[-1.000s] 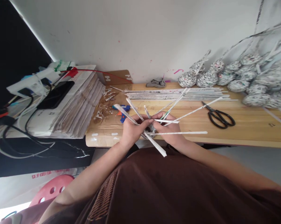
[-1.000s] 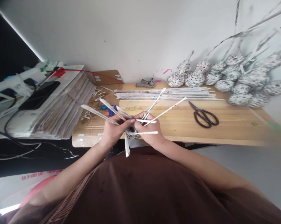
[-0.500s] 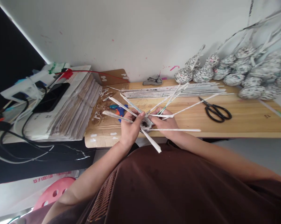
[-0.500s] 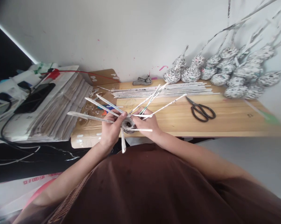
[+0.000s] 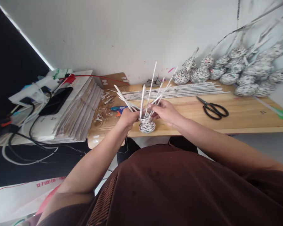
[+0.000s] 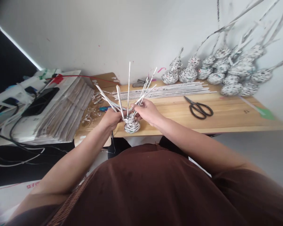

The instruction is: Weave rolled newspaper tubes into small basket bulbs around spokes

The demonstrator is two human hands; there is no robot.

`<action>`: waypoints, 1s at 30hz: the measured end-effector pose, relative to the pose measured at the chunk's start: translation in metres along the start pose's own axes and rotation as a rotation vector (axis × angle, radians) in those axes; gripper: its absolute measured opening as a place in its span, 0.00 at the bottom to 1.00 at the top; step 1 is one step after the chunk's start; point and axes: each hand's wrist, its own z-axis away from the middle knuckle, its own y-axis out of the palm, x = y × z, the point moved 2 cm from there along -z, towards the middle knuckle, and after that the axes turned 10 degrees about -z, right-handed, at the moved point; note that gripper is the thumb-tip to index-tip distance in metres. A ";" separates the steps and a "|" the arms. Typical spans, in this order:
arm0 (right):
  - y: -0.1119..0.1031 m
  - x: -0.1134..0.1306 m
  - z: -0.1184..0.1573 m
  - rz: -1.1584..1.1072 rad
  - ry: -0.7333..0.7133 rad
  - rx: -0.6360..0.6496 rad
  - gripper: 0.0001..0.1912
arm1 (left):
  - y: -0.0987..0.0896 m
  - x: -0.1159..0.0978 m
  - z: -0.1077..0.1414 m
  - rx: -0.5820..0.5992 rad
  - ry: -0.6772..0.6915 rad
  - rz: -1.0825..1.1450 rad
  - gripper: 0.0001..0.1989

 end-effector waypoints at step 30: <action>-0.006 -0.029 0.017 -0.195 -0.176 0.056 0.06 | 0.003 0.005 0.012 -0.154 0.409 -0.184 0.10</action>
